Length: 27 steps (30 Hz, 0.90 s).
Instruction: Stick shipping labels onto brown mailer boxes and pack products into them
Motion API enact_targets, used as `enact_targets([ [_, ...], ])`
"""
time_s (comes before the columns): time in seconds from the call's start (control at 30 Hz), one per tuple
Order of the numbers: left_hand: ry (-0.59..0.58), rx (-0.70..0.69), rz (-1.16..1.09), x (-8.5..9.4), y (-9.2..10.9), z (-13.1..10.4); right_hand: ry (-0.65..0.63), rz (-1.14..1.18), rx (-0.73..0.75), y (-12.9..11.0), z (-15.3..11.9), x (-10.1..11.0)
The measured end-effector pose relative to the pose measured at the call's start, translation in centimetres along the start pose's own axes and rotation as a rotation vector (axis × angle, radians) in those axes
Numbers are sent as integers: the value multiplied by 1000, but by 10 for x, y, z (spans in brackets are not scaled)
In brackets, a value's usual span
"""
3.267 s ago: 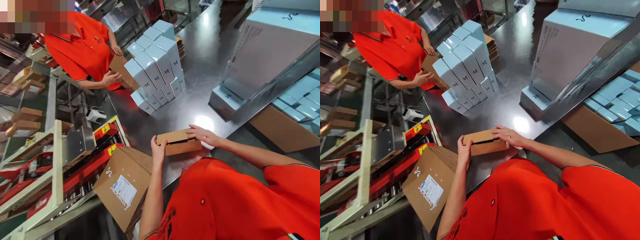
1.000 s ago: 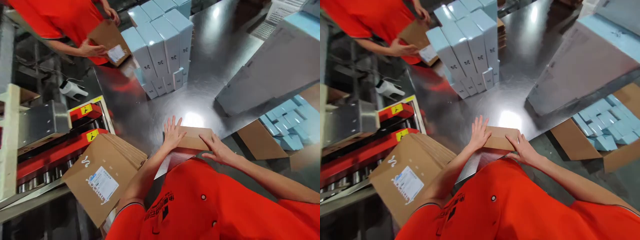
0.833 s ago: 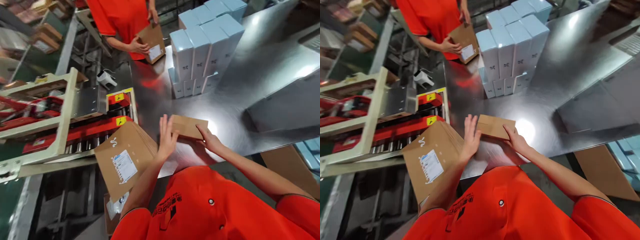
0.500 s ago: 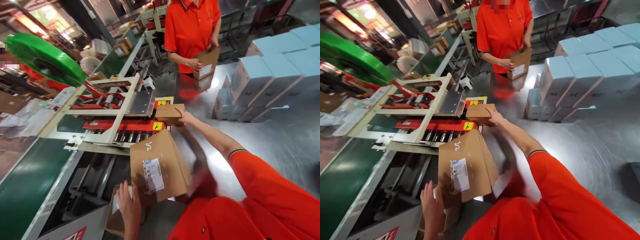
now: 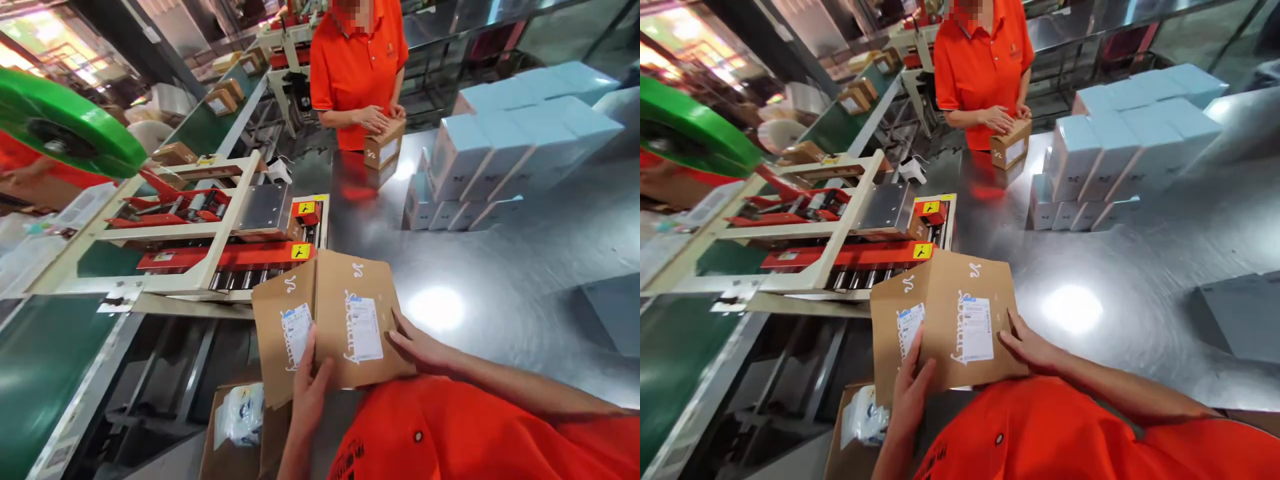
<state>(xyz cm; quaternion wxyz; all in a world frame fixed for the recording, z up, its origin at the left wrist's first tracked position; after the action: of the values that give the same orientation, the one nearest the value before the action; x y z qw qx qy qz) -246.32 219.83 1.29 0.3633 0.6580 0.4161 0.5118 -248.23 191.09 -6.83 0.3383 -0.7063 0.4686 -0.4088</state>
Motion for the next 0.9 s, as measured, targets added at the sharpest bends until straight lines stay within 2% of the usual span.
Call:
enact_targets([
  [0.07, -152, -8, -123, -39, 25, -1, 139, -48, 35, -4, 4, 41],
  [0.1, -222, -3, -177, -58, 34, -3, 261, -68, 79, -11, 8, 65],
  [0.17, -367, 29, -290, -92, 45, -8, 424, -22, 189, -27, 15, 109],
  [0.23, -471, 73, -384, -117, 48, -17, 454, 52, 293, -36, 15, 141],
  [0.3, -526, 116, -440, -133, 49, -26, 466, 136, 336, -34, 6, 158],
  [0.4, -541, 176, -486, -149, 55, -31, 586, 252, 309, -16, -29, 170],
  [0.47, -457, 146, -493, -162, 66, -21, 654, 278, 307, -2, -66, 172],
  [0.53, -192, 80, -466, -179, 80, 1, 613, 242, 325, 9, -106, 169],
  [0.6, 117, 44, -386, -197, 92, 25, 481, 146, 325, 16, -135, 159],
  [0.63, 179, 24, -330, -205, 96, 33, 453, 78, 312, 20, -143, 153],
  [0.67, 145, -23, -267, -212, 98, 37, 483, 5, 292, 25, -146, 148],
  [0.7, 22, -98, -196, -218, 99, 37, 564, -71, 270, 30, -146, 144],
  [0.77, -353, -277, -51, -222, 95, 28, 772, -199, 256, 40, -141, 143],
  [0.8, -512, -344, 10, -221, 92, 23, 831, -243, 281, 46, -139, 145],
  [0.83, -589, -373, 52, -220, 90, 20, 834, -277, 327, 51, -138, 147],
  [0.87, -575, -365, 66, -219, 88, 19, 793, -297, 384, 55, -140, 149],
  [0.9, -501, -332, 62, -219, 87, 22, 729, -300, 441, 60, -143, 150],
])
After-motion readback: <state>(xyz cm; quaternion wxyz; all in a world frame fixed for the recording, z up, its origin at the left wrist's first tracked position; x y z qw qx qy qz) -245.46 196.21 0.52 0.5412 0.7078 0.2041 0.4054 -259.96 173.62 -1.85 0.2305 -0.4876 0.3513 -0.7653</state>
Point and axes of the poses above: each hand's wrist, its own z-axis towards the middle knuckle, its own x-axis out of the back of the hand, y = z × x, the point moved 1 cm from there along z, towards the middle knuckle, and after that the axes turned 1 degree about -x, right-handed, at the moved point
